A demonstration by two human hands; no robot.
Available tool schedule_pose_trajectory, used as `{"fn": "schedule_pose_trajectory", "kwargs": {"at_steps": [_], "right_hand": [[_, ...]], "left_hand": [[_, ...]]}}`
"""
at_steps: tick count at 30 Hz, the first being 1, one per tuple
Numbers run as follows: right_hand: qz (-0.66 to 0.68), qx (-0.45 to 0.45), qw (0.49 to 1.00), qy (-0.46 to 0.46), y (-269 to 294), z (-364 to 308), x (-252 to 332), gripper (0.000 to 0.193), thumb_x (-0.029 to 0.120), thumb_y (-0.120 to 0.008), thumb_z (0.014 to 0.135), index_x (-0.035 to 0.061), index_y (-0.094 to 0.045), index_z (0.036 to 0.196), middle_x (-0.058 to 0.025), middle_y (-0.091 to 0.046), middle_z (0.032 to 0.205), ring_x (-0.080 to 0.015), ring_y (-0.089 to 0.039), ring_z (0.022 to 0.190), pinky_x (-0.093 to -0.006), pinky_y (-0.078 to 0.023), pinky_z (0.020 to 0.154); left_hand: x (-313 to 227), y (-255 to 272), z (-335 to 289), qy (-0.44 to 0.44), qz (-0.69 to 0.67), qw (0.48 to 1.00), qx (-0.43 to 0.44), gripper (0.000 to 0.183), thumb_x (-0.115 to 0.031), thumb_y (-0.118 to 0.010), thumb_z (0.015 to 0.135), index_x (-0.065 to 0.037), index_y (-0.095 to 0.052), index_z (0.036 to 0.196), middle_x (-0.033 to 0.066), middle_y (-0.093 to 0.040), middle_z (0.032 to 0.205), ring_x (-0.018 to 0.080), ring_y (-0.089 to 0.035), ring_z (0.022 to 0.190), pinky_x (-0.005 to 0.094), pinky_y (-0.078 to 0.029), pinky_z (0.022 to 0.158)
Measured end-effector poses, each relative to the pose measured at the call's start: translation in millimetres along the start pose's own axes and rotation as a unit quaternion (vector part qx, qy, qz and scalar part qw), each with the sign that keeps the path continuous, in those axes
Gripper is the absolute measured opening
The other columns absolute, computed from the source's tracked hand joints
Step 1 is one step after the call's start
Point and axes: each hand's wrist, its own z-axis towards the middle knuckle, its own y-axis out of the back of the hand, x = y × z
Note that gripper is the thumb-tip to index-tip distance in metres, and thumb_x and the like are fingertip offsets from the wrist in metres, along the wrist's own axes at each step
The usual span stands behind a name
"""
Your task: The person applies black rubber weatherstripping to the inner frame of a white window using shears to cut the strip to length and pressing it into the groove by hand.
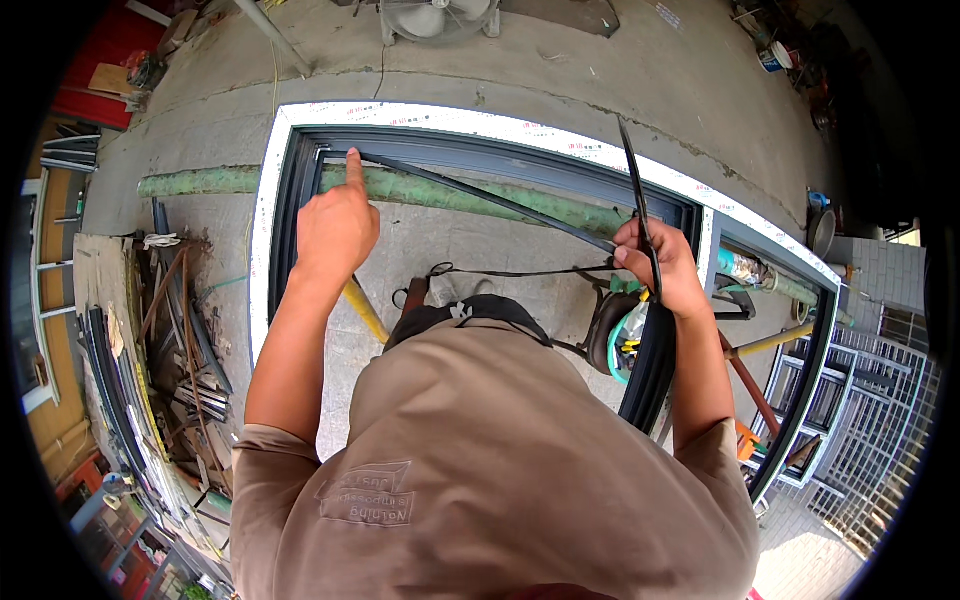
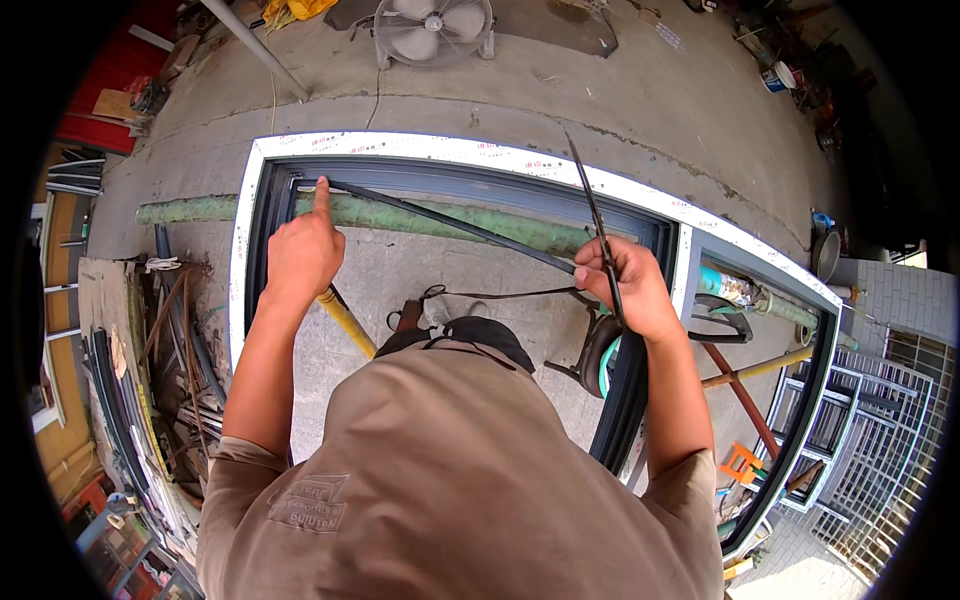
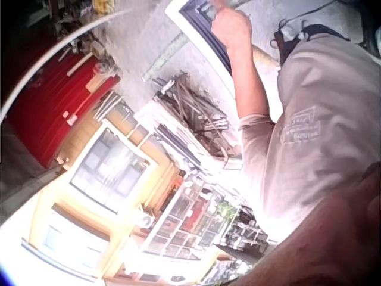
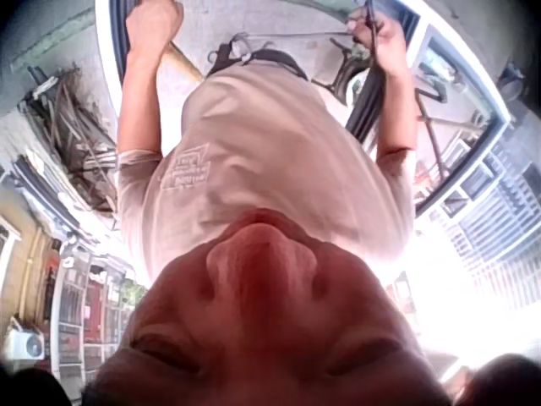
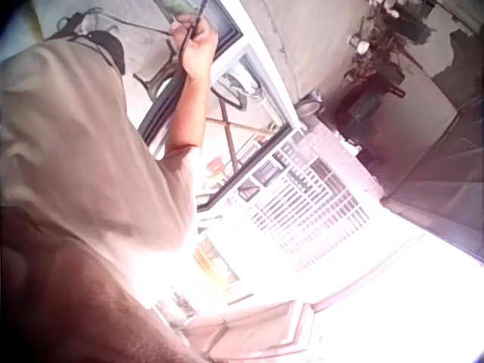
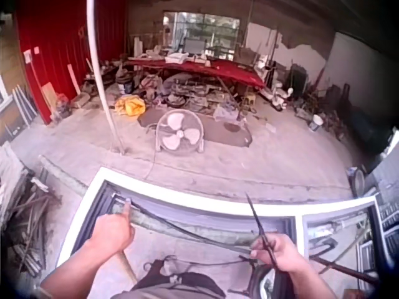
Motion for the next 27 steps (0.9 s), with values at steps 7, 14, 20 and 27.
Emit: {"fn": "schedule_pose_trajectory", "kwargs": {"at_steps": [7,14,20,27], "right_hand": [[-0.124,0.03,0.987,0.1,-27.9,9.2,23.2,0.014,0.005,-0.079,0.094,0.0007,-0.072,0.106,-0.0018,-0.067,0.081,-0.0096,-0.06,0.075,-0.0288,-0.05,0.071],[-0.115,-0.059,0.981,0.145,-20.9,12.5,8.9,0.018,0.008,-0.079,0.096,0.0006,-0.071,0.11,-0.0079,-0.076,0.085,-0.0153,-0.073,0.082,-0.0361,-0.056,0.076],[-0.068,-0.098,0.984,0.129,-16.8,17.5,26.6,0.023,0.022,-0.083,0.101,0.0029,-0.071,0.107,-0.0012,-0.06,0.079,-0.0116,-0.055,0.075,-0.0307,-0.048,0.071],[-0.198,-0.161,0.934,0.249,-10.2,51.1,46.0,0.029,0.026,-0.086,0.099,0.0021,-0.074,0.112,-0.0083,-0.073,0.087,-0.0147,-0.062,0.076,-0.0316,-0.052,0.075]], "left_hand": [[15.3,-36.7,0.8,-0.016,0.052,0.991,-0.126,0.068,-0.019,-0.062,0.098,-0.004,-0.052,0.164,0.0233,-0.076,0.083,0.0436,-0.075,0.073,0.0555,-0.061,0.071],[33.8,-21.7,9.3,-0.111,0.109,0.978,-0.142,0.062,-0.017,-0.065,0.099,-0.005,-0.059,0.16,0.0201,-0.074,0.079,0.0372,-0.074,0.067,0.0497,-0.061,0.066],[41.8,-30.2,17.7,-0.104,0.06,0.97,-0.212,0.043,-0.018,-0.067,0.101,-0.011,-0.076,0.142,0.0167,-0.075,0.075,0.0349,-0.073,0.063,0.0479,-0.06,0.063],[34.5,-26.3,22.5,-0.07,0.039,0.971,-0.226,0.032,-0.027,-0.068,0.104,-0.014,-0.082,0.129,0.0184,-0.079,0.082,0.0379,-0.078,0.073,0.0487,-0.063,0.069]]}}
